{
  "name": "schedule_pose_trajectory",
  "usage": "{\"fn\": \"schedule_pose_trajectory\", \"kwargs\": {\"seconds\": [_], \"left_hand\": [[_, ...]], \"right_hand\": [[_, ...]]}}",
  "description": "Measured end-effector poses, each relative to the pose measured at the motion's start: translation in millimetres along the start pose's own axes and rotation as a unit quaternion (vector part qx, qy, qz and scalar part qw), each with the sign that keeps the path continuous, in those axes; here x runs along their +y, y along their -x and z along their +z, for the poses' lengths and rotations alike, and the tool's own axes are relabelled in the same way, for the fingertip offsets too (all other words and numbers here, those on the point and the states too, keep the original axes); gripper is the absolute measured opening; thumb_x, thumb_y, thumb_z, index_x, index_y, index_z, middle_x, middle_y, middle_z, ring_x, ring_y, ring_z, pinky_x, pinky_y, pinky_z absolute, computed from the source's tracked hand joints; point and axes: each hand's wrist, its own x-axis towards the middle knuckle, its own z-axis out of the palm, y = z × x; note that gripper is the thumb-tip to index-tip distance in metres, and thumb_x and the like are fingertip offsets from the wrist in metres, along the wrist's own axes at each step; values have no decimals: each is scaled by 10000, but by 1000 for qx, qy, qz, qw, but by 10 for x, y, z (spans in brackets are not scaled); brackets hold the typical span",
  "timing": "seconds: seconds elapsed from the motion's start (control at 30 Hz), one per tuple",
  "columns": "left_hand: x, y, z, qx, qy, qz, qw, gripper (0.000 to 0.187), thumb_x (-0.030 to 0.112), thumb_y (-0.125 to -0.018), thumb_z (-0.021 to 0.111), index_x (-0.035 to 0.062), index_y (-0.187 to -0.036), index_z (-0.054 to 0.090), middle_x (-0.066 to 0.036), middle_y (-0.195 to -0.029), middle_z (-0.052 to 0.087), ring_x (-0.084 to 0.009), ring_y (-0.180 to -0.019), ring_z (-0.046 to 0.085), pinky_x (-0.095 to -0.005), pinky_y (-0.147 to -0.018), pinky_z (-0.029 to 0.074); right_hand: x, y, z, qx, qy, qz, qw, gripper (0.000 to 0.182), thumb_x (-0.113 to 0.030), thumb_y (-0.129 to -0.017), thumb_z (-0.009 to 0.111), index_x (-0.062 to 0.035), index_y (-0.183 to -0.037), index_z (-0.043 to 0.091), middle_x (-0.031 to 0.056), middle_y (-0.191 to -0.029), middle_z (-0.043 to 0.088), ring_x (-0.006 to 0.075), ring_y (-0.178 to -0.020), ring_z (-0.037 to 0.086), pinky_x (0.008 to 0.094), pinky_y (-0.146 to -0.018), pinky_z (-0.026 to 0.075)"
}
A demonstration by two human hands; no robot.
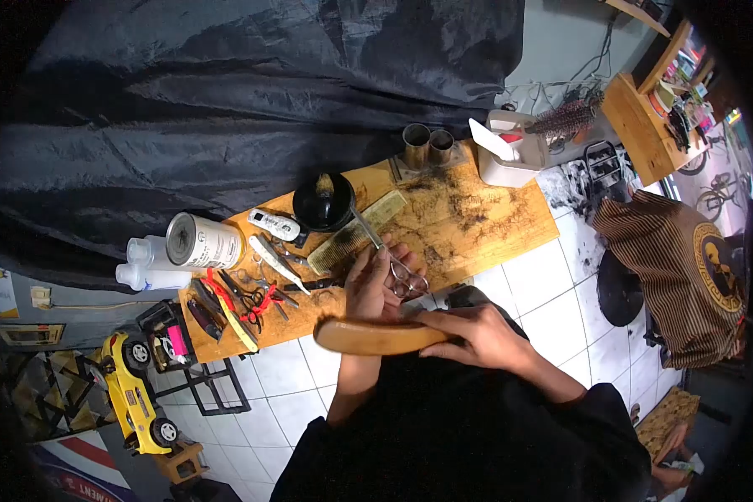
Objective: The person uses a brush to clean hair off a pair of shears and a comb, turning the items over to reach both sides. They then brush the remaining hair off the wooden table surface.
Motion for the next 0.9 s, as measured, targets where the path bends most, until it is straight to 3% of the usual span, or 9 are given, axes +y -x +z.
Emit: {"fn": "schedule_pose_trajectory", "kwargs": {"seconds": [0.17,0.23,0.37,0.43,0.47,0.6,0.77,0.83,0.9], "left_hand": [[-18,-45,-161,-154,87,-38,983,414,146,-943,521,42,-1334,431,-79,-1098,583,-182,-1002,583,-427,-858,527],[-21,-6,-313,-87,-23,-72,993,381,99,-936,524,16,-1303,462,-87,-1082,586,-198,-977,595,-338,-791,541],[34,51,-263,-113,-53,-108,986,334,88,-925,539,4,-1249,519,-84,-1029,600,-185,-938,609,-271,-730,526],[42,97,-220,-165,-48,-129,977,358,102,-920,549,-11,-1256,498,-127,-955,602,-219,-799,633,-232,-611,492],[-3,119,-197,-183,-42,-98,977,310,113,-932,541,-33,-1206,540,-81,-990,595,-141,-856,587,-211,-657,462],[53,37,-238,-191,118,-119,967,382,187,-960,501,-31,-1272,477,-53,-978,566,-120,-795,521,-248,-706,451],[58,-54,-204,-191,218,-142,947,466,270,-989,412,29,-1380,336,-47,-1053,493,-137,-881,465,-281,-765,422],[17,-98,-259,-224,244,-161,930,472,273,-987,417,17,-1376,339,-50,-1061,496,-143,-883,469,-279,-761,418],[-78,-16,-299,-120,168,-81,975,481,270,-987,418,-2,-1374,334,-54,-1054,493,-154,-879,469,-276,-739,411]], "right_hand": [[191,5,-162,-2,141,9,990,440,-329,-757,735,-100,-1119,636,153,-835,673,318,-687,661,363,-633,541],[294,-67,-240,55,100,88,990,426,-293,-746,749,-64,-1087,638,189,-896,661,351,-771,651,379,-675,529],[417,-150,-288,98,125,99,982,457,-211,-764,743,13,-1134,595,223,-938,646,349,-846,652,350,-724,507],[422,-265,-287,202,76,193,957,480,-181,-784,727,41,-1175,558,233,-937,644,277,-842,663,326,-734,496],[466,-285,-291,223,40,205,952,485,-151,-796,713,44,-1203,535,241,-935,641,196,-840,643,310,-727,487],[284,-188,-276,166,17,156,973,449,-156,-796,712,32,-1178,566,191,-847,661,153,-736,634,292,-668,491],[40,0,-36,-46,40,-31,998,483,-367,-760,731,-84,-1138,625,142,-819,683,275,-733,677,378,-682,544],[79,5,17,-55,61,-36,996,468,-357,-770,722,-89,-1141,624,147,-819,677,285,-725,675,369,-649,546],[184,-73,-56,46,129,59,989,448,-319,-774,726,-81,-1138,622,154,-829,673,299,-708,665,364,-611,538]]}}
